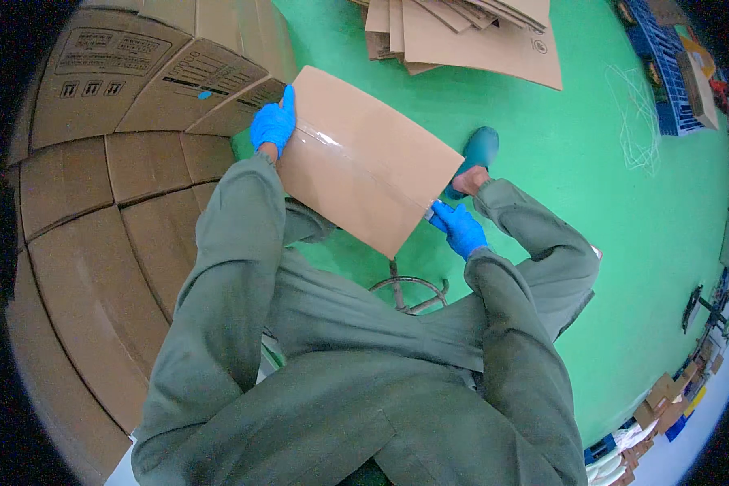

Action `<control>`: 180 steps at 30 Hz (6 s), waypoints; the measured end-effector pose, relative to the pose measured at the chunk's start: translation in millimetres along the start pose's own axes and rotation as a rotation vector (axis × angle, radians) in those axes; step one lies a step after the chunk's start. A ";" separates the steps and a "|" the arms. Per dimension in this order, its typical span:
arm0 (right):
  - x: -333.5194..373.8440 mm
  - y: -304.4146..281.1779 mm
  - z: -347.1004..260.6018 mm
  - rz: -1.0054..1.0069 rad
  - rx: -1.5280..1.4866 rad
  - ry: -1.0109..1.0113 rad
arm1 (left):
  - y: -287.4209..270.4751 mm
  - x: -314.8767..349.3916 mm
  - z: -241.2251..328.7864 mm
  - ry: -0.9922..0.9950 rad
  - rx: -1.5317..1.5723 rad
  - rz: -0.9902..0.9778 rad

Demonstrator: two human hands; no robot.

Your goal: The recorder is assembling and taping cardboard boxes in a warehouse or fulfillment center environment.

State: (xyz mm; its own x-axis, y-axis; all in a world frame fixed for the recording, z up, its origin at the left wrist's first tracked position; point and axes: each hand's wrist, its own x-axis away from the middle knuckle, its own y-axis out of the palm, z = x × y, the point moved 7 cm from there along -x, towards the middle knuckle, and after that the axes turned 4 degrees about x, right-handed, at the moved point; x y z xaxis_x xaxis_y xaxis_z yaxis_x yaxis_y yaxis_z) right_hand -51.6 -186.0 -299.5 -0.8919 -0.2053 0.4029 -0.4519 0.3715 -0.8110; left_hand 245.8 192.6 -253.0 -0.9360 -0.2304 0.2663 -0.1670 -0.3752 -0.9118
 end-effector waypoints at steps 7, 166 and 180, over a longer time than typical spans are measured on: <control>-11.7 23.5 -0.3 0.043 0.057 -0.010 | 1.9 3.9 0.0 -0.003 0.115 -0.053; 64.7 -132.8 -128.5 0.355 -0.775 -0.014 | -34.8 228.3 115.9 0.107 0.480 -0.279; 55.5 -138.6 -89.6 0.577 -0.495 -0.055 | -14.5 174.5 107.2 0.313 0.744 -0.122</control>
State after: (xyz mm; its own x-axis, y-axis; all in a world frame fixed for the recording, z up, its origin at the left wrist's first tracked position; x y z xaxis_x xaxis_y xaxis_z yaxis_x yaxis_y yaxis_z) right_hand -40.0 -167.8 -126.7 -0.9927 0.1048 -0.0593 0.1195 0.7936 -0.5966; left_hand 118.2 61.5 -159.8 -0.9860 0.0710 0.1507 -0.1273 -0.9047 -0.4067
